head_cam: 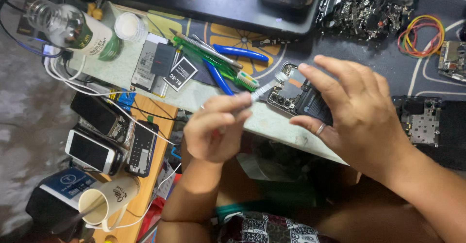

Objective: The person uses a screwdriver to remove screws from a disassembled smartphone, then detaches and removes the battery. They continue to unscrew and remove internal components from the phone chassis.

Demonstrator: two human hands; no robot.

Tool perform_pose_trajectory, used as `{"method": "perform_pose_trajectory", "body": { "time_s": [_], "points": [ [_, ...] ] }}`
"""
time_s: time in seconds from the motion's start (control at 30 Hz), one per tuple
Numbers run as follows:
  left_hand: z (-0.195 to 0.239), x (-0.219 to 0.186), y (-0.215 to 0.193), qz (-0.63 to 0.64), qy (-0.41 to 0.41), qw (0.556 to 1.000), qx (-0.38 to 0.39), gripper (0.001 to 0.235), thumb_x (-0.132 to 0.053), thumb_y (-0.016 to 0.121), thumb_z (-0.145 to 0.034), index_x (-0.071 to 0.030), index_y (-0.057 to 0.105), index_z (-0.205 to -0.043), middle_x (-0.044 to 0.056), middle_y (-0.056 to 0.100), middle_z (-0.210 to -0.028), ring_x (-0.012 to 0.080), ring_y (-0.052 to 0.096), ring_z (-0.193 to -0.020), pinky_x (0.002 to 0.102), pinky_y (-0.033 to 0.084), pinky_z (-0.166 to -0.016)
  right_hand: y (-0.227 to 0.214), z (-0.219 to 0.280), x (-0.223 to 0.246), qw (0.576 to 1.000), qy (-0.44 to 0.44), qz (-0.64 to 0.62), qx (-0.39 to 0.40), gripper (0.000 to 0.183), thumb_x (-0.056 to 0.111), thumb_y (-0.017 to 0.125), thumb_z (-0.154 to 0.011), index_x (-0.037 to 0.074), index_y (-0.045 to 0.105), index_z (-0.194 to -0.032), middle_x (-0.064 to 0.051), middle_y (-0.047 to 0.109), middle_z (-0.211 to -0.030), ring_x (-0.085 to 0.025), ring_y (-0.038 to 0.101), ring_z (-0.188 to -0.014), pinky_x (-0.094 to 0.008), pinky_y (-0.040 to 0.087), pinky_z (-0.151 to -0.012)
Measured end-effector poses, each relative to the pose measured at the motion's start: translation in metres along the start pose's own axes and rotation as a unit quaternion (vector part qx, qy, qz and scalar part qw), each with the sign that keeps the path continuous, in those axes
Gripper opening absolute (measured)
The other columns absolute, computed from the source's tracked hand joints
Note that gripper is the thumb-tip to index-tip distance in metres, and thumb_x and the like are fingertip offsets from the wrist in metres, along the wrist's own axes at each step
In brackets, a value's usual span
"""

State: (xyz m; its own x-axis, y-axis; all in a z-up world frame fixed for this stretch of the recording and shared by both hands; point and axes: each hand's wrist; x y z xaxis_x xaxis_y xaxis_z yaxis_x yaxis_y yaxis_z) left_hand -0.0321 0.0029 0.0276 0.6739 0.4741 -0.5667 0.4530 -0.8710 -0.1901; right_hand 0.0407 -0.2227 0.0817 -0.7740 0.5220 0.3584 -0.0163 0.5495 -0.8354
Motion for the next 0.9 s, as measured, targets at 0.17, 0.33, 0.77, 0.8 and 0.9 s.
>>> {"method": "perform_pose_trajectory", "body": {
  "time_s": [0.17,0.33,0.77,0.8,0.9],
  "points": [
    [0.009,-0.017,0.002,0.068,0.008,0.992,0.108,0.037,0.007,0.077,-0.094,-0.007,0.047,-0.112,0.021,0.072,-0.114,0.0324,0.077,-0.097,0.039,0.065,-0.082,-0.002,0.004,-0.003,0.995,-0.092,0.031,0.002,0.046,0.018,0.079,-0.077,0.013,0.069,-0.121,-0.007,0.067,-0.127,-0.029,0.06,-0.123,-0.052,0.039,-0.109],
    [0.006,-0.017,0.01,0.111,-0.018,0.986,0.124,0.035,0.003,0.077,-0.096,-0.006,0.05,-0.117,0.02,0.072,-0.117,0.0322,0.076,-0.1,0.037,0.063,-0.082,-0.003,0.005,-0.007,0.994,-0.096,0.033,0.027,0.027,0.008,0.075,-0.08,0.013,0.074,-0.107,-0.001,0.075,-0.11,-0.021,0.07,-0.106,-0.048,0.046,-0.107],
    [-0.065,0.055,-0.063,-0.308,-0.012,0.923,0.231,0.024,-0.001,0.068,-0.095,-0.006,0.072,-0.119,0.006,0.069,-0.12,0.0298,0.063,-0.113,0.043,0.053,-0.097,-0.014,-0.004,-0.021,0.999,0.028,0.017,-0.041,0.013,-0.001,0.075,-0.085,-0.001,0.073,-0.098,-0.013,0.074,-0.097,-0.031,0.07,-0.087,-0.04,0.054,-0.075],
    [-0.069,0.056,-0.065,-0.334,0.012,0.901,0.278,0.028,0.0,0.066,-0.092,-0.007,0.073,-0.118,0.005,0.069,-0.12,0.0295,0.062,-0.112,0.043,0.052,-0.096,-0.013,-0.004,-0.023,0.998,0.041,-0.004,-0.043,0.012,-0.002,0.074,-0.086,-0.002,0.073,-0.098,-0.014,0.074,-0.098,-0.031,0.07,-0.087,-0.039,0.055,-0.074],
    [-0.083,0.055,-0.068,-0.37,0.062,0.852,0.365,0.032,-0.002,0.064,-0.089,-0.009,0.074,-0.119,0.004,0.068,-0.114,0.0288,0.06,-0.108,0.043,0.05,-0.093,-0.01,0.0,-0.031,0.994,0.077,-0.071,-0.033,0.009,0.001,0.072,-0.1,0.001,0.073,-0.109,-0.012,0.075,-0.107,-0.026,0.073,-0.096,-0.034,0.056,-0.082]
  ]
}}
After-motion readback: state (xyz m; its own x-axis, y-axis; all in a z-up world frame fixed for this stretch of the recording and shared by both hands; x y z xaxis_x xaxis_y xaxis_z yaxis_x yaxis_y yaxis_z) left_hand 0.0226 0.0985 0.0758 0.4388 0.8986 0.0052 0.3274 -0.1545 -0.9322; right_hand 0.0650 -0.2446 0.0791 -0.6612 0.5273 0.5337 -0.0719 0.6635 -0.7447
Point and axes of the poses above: each hand's wrist, its own z-axis away from the middle knuckle, its own y-axis out of the palm, x = y × z
